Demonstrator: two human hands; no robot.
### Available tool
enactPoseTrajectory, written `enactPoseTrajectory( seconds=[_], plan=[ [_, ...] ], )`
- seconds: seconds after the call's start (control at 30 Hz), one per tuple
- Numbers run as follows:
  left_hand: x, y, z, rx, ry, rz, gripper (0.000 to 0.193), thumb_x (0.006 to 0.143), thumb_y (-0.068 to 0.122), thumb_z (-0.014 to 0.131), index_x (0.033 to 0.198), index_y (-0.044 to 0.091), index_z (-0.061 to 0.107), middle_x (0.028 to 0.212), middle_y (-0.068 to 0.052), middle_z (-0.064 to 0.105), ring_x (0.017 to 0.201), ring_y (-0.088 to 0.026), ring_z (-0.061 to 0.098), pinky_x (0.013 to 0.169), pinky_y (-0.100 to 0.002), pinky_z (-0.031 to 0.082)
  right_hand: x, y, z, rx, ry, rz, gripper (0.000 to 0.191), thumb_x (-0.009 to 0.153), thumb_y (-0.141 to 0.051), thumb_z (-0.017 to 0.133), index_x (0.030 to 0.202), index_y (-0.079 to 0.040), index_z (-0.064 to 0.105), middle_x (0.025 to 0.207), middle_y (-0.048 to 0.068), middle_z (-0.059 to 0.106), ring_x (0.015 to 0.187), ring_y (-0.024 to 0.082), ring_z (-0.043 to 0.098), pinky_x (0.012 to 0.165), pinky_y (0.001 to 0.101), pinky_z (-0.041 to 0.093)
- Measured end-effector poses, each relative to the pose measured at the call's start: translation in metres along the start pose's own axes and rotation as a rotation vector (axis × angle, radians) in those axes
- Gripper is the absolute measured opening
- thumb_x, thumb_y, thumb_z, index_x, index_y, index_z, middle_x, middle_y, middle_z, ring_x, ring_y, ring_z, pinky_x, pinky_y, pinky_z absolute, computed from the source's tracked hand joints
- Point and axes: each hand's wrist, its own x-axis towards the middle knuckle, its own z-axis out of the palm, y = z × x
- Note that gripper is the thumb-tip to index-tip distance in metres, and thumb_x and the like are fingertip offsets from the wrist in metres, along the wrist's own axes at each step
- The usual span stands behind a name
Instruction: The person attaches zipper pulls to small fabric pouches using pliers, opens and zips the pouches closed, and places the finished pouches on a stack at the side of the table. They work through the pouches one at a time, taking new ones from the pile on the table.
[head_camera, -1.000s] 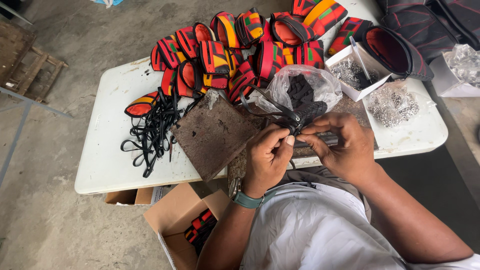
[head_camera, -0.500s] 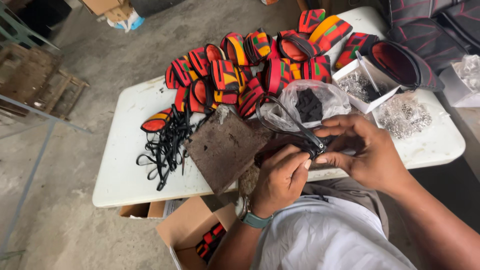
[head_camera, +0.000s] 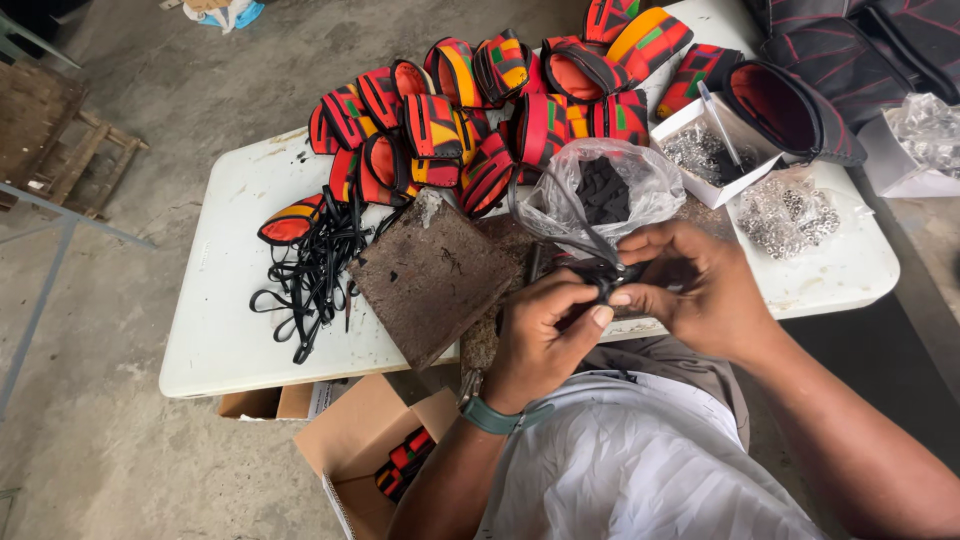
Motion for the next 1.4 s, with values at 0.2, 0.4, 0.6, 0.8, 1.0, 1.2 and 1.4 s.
enactPoseTrajectory(
  seconds=[0.2, 0.4, 0.6, 0.8, 1.0, 1.2, 1.4],
  plan=[
    [-0.009, -0.034, -0.007, -0.261, 0.189, -0.274, 0.014, 0.104, 0.012, 0.069, 0.104, -0.002, 0.072, 0.083, 0.005, 0.057, 0.072, -0.001, 0.044, 0.061, -0.020, 0.034, -0.004, -0.029, -0.004, -0.376, 0.067, -0.210, 0.048, 0.075, -0.020, 0.088, 0.116, -0.004, 0.071, 0.104, 0.006, 0.076, 0.077, 0.010, 0.073, 0.070, 0.0266, 0.058],
    [-0.012, -0.034, -0.013, -0.998, 0.306, -0.451, 0.014, 0.093, 0.009, 0.060, 0.097, 0.000, 0.069, 0.093, -0.006, 0.074, 0.084, -0.013, 0.071, 0.078, -0.030, 0.059, -0.002, -0.027, -0.011, -0.388, 0.001, -0.177, 0.054, 0.077, -0.025, 0.085, 0.123, -0.001, 0.067, 0.108, 0.011, 0.073, 0.086, 0.013, 0.073, 0.074, 0.0278, 0.055],
    [-0.014, -0.034, -0.011, -0.832, 0.228, -0.370, 0.007, 0.099, 0.007, 0.068, 0.101, 0.001, 0.069, 0.099, -0.006, 0.074, 0.090, -0.010, 0.068, 0.084, -0.027, 0.055, 0.004, 0.004, -0.001, -0.273, -0.015, -0.047, 0.051, 0.078, -0.023, 0.085, 0.122, -0.003, 0.071, 0.106, 0.007, 0.077, 0.089, 0.012, 0.072, 0.076, 0.0286, 0.057],
    [-0.024, -0.048, -0.021, -0.352, 0.267, -0.377, 0.012, 0.098, 0.007, 0.069, 0.087, 0.003, 0.065, 0.075, 0.010, 0.055, 0.068, 0.001, 0.043, 0.060, -0.019, 0.035, -0.006, -0.012, 0.008, -0.365, -0.045, -0.197, 0.050, 0.073, -0.023, 0.089, 0.115, -0.003, 0.071, 0.107, 0.007, 0.076, 0.093, 0.018, 0.074, 0.081, 0.0304, 0.059],
    [-0.037, -0.036, -0.052, -0.573, -0.154, -0.422, 0.008, 0.096, 0.007, 0.070, 0.090, 0.004, 0.065, 0.080, 0.009, 0.054, 0.073, 0.000, 0.045, 0.064, -0.021, 0.036, -0.040, -0.032, 0.017, -0.426, -0.335, -0.616, 0.051, 0.067, -0.031, 0.087, 0.112, -0.011, 0.073, 0.118, 0.009, 0.069, 0.099, 0.029, 0.073, 0.084, 0.0349, 0.060],
    [-0.026, -0.038, -0.075, -0.277, -0.369, -0.477, 0.023, 0.096, 0.026, 0.076, 0.095, 0.003, 0.073, 0.087, -0.002, 0.072, 0.081, -0.006, 0.063, 0.072, -0.024, 0.052, -0.073, -0.005, 0.031, -0.509, -0.154, -0.663, 0.040, 0.070, -0.022, 0.092, 0.103, -0.009, 0.074, 0.100, 0.006, 0.072, 0.084, 0.021, 0.076, 0.065, 0.0303, 0.061],
    [0.056, -0.083, -0.148, 0.348, -0.325, -0.617, 0.034, 0.089, 0.036, 0.075, 0.080, 0.003, 0.074, 0.071, -0.003, 0.074, 0.061, -0.010, 0.070, 0.058, -0.028, 0.058, -0.079, 0.004, 0.014, -0.559, 0.031, -0.519, 0.045, 0.062, -0.024, 0.093, 0.099, -0.007, 0.074, 0.094, 0.008, 0.072, 0.084, 0.019, 0.075, 0.071, 0.0299, 0.061]
  ],
)
